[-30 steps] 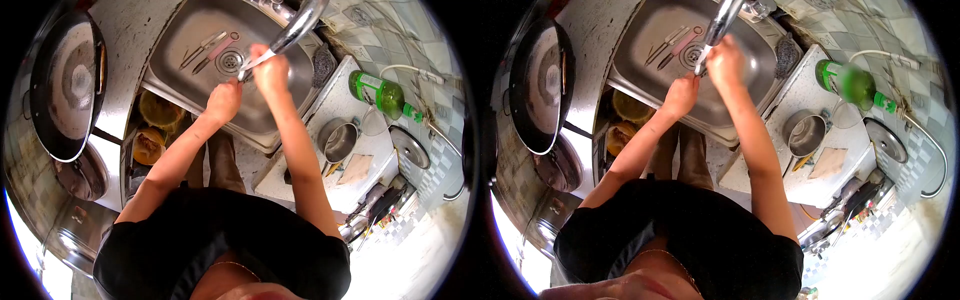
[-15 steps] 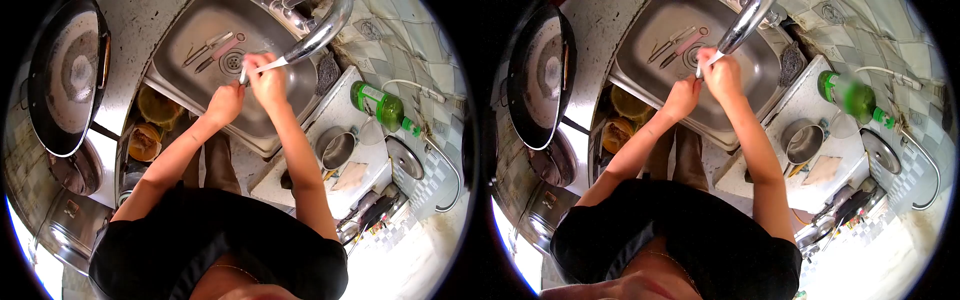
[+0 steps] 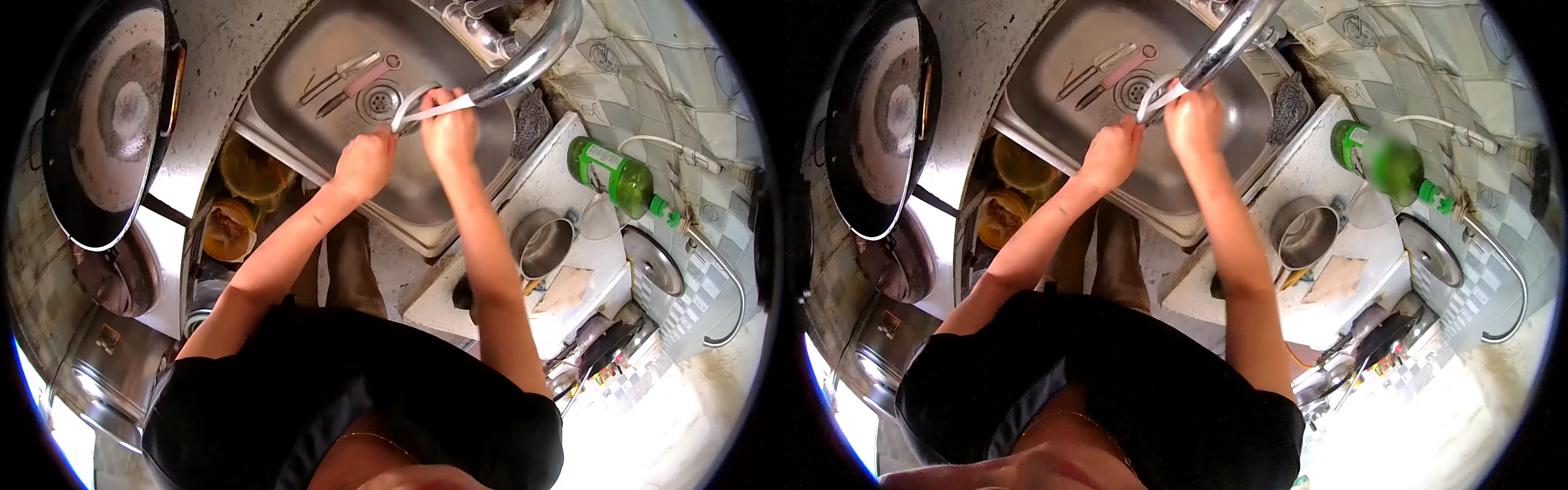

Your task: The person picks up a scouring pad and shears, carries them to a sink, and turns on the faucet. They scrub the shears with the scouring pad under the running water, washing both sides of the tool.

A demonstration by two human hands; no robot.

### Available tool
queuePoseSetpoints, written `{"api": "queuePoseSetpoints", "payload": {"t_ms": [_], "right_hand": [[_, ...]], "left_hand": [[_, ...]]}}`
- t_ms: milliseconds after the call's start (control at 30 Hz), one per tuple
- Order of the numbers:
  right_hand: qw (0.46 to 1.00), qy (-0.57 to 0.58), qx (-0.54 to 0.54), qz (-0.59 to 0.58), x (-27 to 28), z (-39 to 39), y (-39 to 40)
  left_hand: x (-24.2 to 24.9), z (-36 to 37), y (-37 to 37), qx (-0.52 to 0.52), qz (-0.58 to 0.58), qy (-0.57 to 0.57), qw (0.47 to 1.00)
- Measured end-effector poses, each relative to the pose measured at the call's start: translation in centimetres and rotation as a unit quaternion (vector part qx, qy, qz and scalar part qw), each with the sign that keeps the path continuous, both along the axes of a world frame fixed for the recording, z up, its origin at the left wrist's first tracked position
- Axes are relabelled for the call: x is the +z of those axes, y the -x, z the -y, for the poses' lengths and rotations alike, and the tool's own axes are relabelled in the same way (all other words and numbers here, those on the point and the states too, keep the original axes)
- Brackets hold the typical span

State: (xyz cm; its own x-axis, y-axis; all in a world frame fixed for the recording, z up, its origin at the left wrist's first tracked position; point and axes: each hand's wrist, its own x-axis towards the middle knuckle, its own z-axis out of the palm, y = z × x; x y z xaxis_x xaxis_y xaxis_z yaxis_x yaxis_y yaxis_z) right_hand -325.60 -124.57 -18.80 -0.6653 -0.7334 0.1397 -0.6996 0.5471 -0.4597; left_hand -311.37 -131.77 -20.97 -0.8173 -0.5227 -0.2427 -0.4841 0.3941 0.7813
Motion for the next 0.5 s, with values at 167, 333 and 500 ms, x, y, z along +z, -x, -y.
{"api": "queuePoseSetpoints", "payload": {"t_ms": [167,333,500], "right_hand": [[0.996,-0.015,0.004,0.092,-0.9,-0.6,-1.4],[0.976,0.115,-0.019,0.185,0.3,-0.1,-3.5],[0.993,0.09,-0.047,0.059,2.7,0.1,-2.6]], "left_hand": [[0.2,0.3,-1.4,0.001,0.026,0.012,1.0],[0.1,0.5,-0.7,0.011,0.038,0.008,0.999],[-2.0,0.5,-1.3,0.014,-0.001,-0.033,0.999]]}}
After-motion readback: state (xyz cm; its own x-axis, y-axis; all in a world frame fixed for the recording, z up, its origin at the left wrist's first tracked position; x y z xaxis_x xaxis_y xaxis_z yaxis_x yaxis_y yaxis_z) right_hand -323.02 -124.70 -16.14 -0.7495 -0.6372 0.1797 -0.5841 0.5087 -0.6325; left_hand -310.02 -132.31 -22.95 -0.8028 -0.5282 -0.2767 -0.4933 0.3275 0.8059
